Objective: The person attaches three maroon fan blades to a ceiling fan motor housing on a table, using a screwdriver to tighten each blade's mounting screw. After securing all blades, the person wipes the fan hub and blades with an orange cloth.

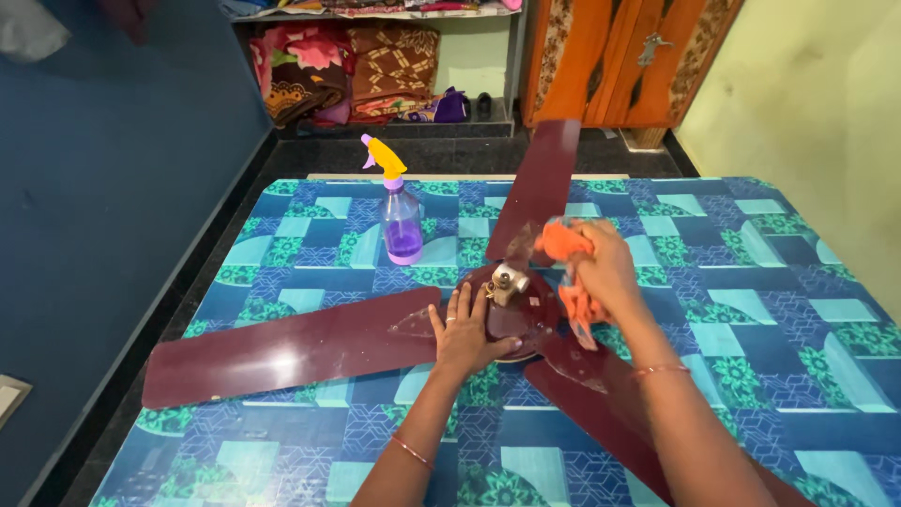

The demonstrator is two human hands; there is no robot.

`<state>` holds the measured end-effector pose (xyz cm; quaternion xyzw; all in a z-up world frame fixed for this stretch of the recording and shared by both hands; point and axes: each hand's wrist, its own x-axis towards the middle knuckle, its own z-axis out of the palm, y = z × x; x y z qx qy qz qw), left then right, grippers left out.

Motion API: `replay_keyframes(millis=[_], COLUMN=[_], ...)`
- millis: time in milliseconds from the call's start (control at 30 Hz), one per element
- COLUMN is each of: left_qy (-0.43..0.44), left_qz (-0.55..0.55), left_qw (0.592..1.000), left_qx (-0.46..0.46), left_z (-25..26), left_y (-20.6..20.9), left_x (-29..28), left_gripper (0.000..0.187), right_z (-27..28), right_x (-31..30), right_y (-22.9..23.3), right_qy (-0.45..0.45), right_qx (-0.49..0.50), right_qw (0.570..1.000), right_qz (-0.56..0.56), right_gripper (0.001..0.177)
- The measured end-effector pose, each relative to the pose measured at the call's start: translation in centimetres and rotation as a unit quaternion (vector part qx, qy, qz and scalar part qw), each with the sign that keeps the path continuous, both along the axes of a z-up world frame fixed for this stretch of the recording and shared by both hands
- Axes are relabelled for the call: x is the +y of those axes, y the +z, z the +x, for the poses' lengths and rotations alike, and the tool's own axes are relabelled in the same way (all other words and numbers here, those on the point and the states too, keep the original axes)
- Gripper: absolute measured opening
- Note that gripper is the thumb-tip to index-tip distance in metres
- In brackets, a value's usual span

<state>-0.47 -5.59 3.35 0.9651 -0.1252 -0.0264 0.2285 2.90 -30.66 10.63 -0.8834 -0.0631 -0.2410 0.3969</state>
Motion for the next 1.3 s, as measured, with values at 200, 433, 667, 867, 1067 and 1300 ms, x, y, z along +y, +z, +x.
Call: replay_keyframes(millis=[200, 433, 667, 867, 1067, 1300], left_qy=[-0.008, -0.015, -0.012, -0.001, -0.001, 0.006], left_qz=[-0.004, -0.015, -0.005, 0.007, 0.028, 0.039], left_qw=[1.000, 0.999, 0.998, 0.998, 0.998, 0.998], left_qx=[-0.014, -0.046, -0.063, -0.058, -0.064, -0.053], left_z=[0.3, 0.1, 0.4, -0.5, -0.5, -0.8], left_y=[-0.5, -0.8, -0.8, 0.0, 0.4, 0.2], left_x=[0.3, 0.6, 0.2, -0.2, -0.5, -0.6], left_gripper=[0.119, 0.120, 0.116, 0.116, 0.116, 0.116], right_z=[7.1, 14.4, 13.8, 12.2, 10.6, 7.0], right_x=[2.6, 2.9, 4.5, 2.9, 2.3, 0.8], right_y=[-2.2, -6.6, -8.5, -8.9, -11.7, -10.9], right_qy=[0.049, -0.079, 0.068, 0.215, 0.122, 0.031], right_qx=[-0.033, -0.041, 0.157, 0.252, 0.207, 0.200], right_qw=[0.974, 0.981, 0.945, 0.935, 0.895, 0.940], right_qz=[0.219, -0.170, -0.280, 0.129, 0.376, 0.275], right_gripper=[0.037, 0.054, 0.039, 0.044, 0.044, 0.031])
